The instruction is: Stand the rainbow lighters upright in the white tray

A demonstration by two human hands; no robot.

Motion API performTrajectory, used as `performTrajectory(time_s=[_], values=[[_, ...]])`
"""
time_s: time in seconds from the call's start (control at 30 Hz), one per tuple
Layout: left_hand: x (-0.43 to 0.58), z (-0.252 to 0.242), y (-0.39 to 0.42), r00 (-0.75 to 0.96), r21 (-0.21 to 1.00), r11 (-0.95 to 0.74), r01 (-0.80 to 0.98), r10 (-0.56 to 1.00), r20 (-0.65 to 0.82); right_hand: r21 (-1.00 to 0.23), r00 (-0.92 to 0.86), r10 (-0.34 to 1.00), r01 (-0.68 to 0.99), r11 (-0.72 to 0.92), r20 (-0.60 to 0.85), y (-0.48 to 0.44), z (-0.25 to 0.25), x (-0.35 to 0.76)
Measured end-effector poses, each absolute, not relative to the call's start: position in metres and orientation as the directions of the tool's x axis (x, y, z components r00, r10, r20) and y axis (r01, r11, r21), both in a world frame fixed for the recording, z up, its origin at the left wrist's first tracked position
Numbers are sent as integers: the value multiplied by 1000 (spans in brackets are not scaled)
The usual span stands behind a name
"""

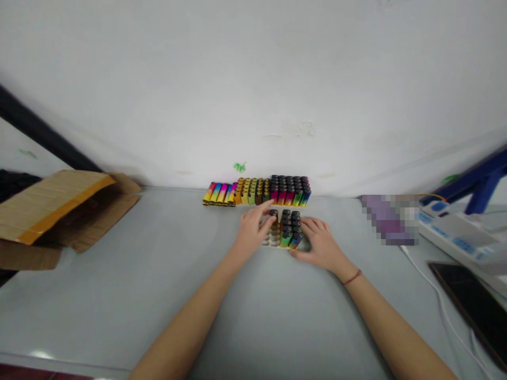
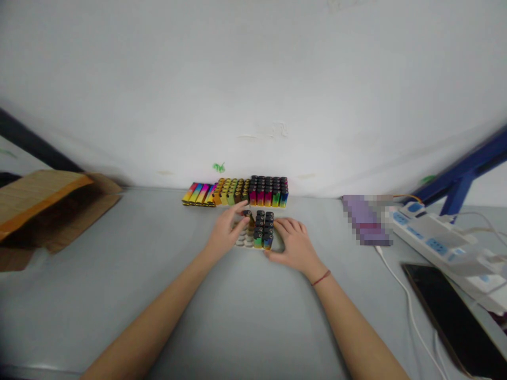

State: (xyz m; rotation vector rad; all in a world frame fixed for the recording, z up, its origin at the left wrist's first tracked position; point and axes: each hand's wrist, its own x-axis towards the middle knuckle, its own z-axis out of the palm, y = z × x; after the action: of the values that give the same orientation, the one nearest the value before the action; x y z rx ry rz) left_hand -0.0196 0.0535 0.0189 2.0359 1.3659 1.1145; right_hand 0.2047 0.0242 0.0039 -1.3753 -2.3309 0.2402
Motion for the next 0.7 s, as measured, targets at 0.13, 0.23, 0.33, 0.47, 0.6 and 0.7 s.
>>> performTrajectory(time_s=[0.13, 0.23, 0.33, 0.47, 0.6, 0.7], values=[[-20, 21, 52, 192, 676, -404, 616, 910, 369, -346, -422, 867, 798, 494, 266, 24, 4, 204], [-21, 22, 49, 247, 632, -459, 625, 884, 397, -340, -426, 863, 797, 500, 271, 24, 3, 205], [-22, 22, 47, 286, 617, -500, 607, 862, 418, -338, -429, 862, 796, 503, 272, 25, 2, 205], [-31, 26, 48, 272, 620, -532, 577, 841, 468, -343, -432, 862, 793, 503, 266, 25, 2, 205], [-63, 34, 68, -38, 679, -428, 596, 830, 556, -349, -428, 865, 794, 498, 260, 25, 3, 205], [-104, 40, 95, -315, 664, -209, 718, 753, 578, -354, -424, 868, 795, 494, 258, 25, 4, 205]])
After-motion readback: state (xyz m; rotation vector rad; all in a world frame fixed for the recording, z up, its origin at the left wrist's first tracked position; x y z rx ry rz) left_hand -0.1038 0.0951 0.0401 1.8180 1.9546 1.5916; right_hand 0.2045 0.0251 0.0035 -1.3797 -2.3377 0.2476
